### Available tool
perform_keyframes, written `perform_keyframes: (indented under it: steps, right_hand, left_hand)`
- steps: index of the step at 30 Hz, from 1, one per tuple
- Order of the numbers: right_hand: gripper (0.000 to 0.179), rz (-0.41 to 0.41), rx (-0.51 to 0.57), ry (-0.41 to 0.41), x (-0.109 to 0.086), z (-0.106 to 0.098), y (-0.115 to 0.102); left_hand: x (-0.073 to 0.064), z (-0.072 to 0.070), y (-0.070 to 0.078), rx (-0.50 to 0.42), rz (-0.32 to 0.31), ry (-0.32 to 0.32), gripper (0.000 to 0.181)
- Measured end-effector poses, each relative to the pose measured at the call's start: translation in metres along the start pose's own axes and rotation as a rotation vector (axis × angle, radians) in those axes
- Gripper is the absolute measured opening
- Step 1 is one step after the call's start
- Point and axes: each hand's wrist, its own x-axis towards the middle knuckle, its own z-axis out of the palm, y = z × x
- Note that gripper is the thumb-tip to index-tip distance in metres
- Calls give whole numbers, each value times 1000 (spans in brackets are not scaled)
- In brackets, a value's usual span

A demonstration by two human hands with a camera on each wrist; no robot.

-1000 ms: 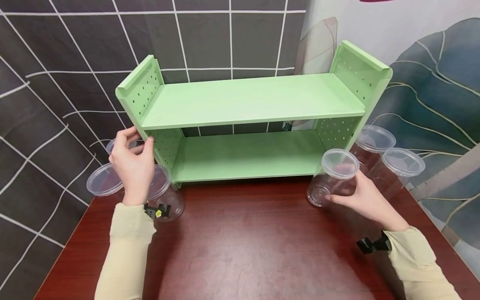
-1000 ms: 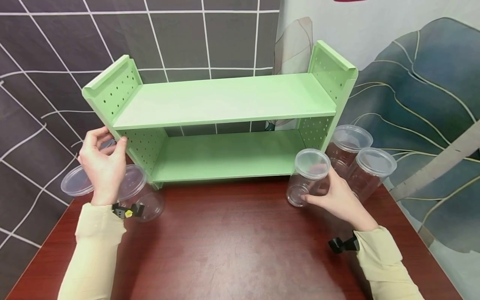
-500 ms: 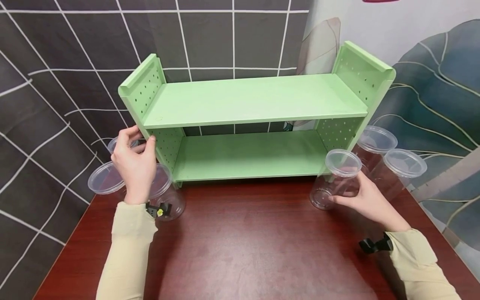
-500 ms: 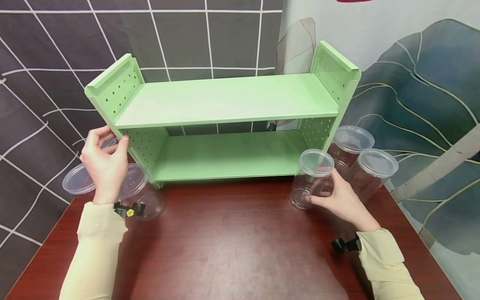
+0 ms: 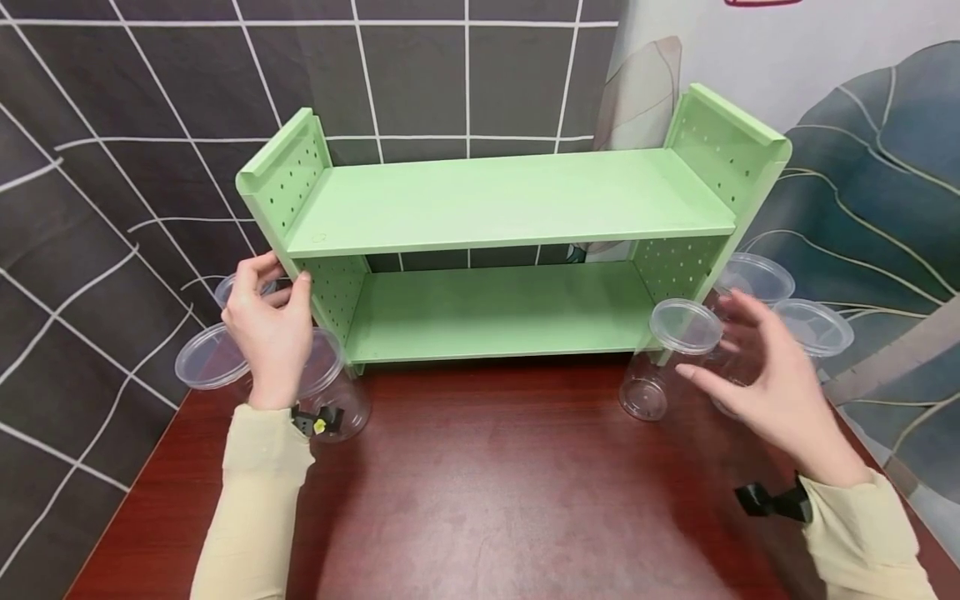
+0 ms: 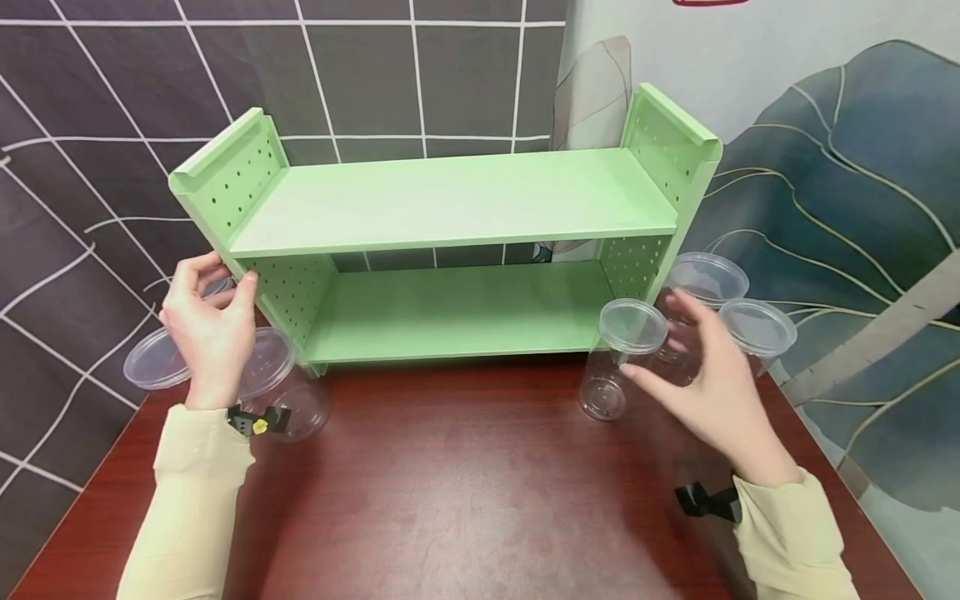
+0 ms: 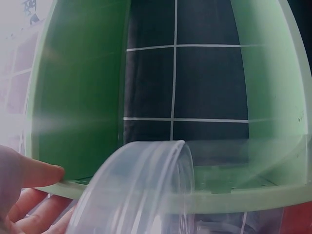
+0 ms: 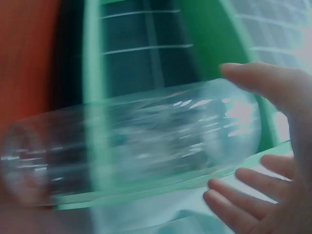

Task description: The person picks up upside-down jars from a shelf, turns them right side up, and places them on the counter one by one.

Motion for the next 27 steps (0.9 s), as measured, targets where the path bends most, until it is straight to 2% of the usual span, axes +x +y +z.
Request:
perform_keyframes:
  steps: [3, 6, 8, 11, 13, 16, 21, 24, 27]
  right_hand:
    - [108, -46, 61, 94, 10, -16, -18]
    - [99, -55, 71, 174, 29, -35, -31]
    - [92, -32, 54, 202, 46, -49, -37]
    - [87, 47, -45, 203, 74, -69, -40]
    - [87, 99, -142, 164, 89, -79, -38]
    - [90, 122, -262, 109, 108, -90, -31]
    - [100, 153, -318, 19, 124, -100, -18]
    - [103, 162, -322, -46, 129, -100, -11]
    - [103, 150, -349, -106, 133, -97, -3]
  left_hand:
    - [-1, -2, 0, 7, -9, 0, 27]
    - [-1, -2, 1, 5, -12, -1, 28]
    - [-1, -3, 1, 3, -8, 0, 28]
    - [-2, -2, 1, 5, -6, 3, 27]
    - [-2, -2, 1, 10, -8, 1, 27]
    - [-1, 0, 1, 16, -9, -18, 28]
    - [5, -1, 3, -2, -7, -92, 32]
    - [9, -8, 1, 28, 27, -154, 47]
    - [17, -20, -3, 126, 54, -277, 74]
